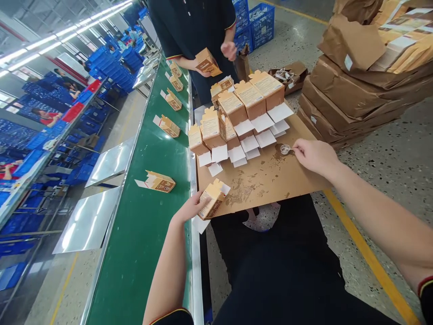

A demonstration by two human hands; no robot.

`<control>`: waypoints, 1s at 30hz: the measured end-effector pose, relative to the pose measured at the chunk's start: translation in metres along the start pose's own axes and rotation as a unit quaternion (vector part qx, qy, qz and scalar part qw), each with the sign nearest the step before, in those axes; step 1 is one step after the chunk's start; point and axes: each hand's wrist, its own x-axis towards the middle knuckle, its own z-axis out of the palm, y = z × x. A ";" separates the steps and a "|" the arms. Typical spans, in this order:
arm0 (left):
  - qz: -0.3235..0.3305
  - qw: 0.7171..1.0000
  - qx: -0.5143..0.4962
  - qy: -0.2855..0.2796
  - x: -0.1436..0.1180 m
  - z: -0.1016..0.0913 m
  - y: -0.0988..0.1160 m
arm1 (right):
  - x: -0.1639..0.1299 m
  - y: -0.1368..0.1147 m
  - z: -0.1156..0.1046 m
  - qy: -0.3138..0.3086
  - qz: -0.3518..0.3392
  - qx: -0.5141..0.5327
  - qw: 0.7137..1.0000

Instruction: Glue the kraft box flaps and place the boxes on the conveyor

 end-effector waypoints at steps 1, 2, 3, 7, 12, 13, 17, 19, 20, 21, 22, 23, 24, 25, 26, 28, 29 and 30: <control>0.002 1.000 -0.002 0.002 -0.006 0.006 -0.003 | -0.009 0.004 -0.003 0.020 -0.006 0.018 1.000; 0.007 1.000 -0.002 0.007 -0.012 0.011 -0.006 | -0.018 0.008 -0.006 0.041 -0.008 0.034 0.999; 0.015 1.000 -0.006 0.013 -0.020 0.015 -0.010 | -0.029 0.010 -0.009 0.062 -0.006 0.051 0.997; 0.048 0.983 -0.148 0.099 -0.043 0.030 -0.027 | -0.069 -0.001 -0.011 0.137 0.017 0.102 0.985; 0.118 0.907 -0.351 0.198 -0.024 0.085 -0.015 | -0.115 -0.050 0.033 0.082 -0.026 0.195 0.977; 0.130 0.897 -0.368 0.208 -0.015 0.098 -0.010 | -0.123 -0.060 0.047 0.060 -0.053 0.197 0.977; 0.115 0.897 -0.368 0.216 0.013 0.130 0.001 | -0.143 -0.089 0.101 0.025 -0.163 0.152 0.975; 0.109 0.904 -0.351 0.218 0.017 0.134 0.000 | -0.147 -0.097 0.120 0.014 -0.200 0.129 0.971; 0.113 0.905 -0.347 0.221 0.016 0.134 -0.001 | -0.147 -0.099 0.127 0.010 -0.215 0.116 0.970; 0.120 0.904 -0.344 0.223 0.015 0.134 -0.002 | -0.147 -0.100 0.132 0.008 -0.229 0.101 0.968; 0.125 0.905 -0.341 0.223 0.014 0.134 -0.002 | -0.147 -0.101 0.136 0.007 -0.239 0.084 0.967; 0.125 0.906 -0.338 0.223 0.012 0.134 -0.001 | -0.147 -0.101 0.139 0.005 -0.248 0.067 0.966; 0.121 0.908 -0.333 0.224 0.011 0.134 0.001 | -0.147 -0.101 0.140 0.002 -0.256 0.053 0.965; 0.114 0.910 -0.328 0.225 0.010 0.135 0.003 | -0.146 -0.100 0.141 -0.003 -0.262 0.041 0.964; 0.107 0.912 -0.324 0.226 0.010 0.137 0.005 | -0.145 -0.099 0.142 -0.009 -0.268 0.032 0.963; 0.100 0.913 -0.321 0.231 0.010 0.140 0.008 | -0.143 -0.098 0.142 -0.017 -0.272 0.016 0.962; 0.102 0.913 -0.321 0.232 0.010 0.142 0.009 | -0.141 -0.097 0.142 -0.019 -0.270 0.009 0.963; 0.104 0.912 -0.320 0.234 0.010 0.144 0.009 | -0.140 -0.095 0.142 -0.020 -0.264 0.004 0.964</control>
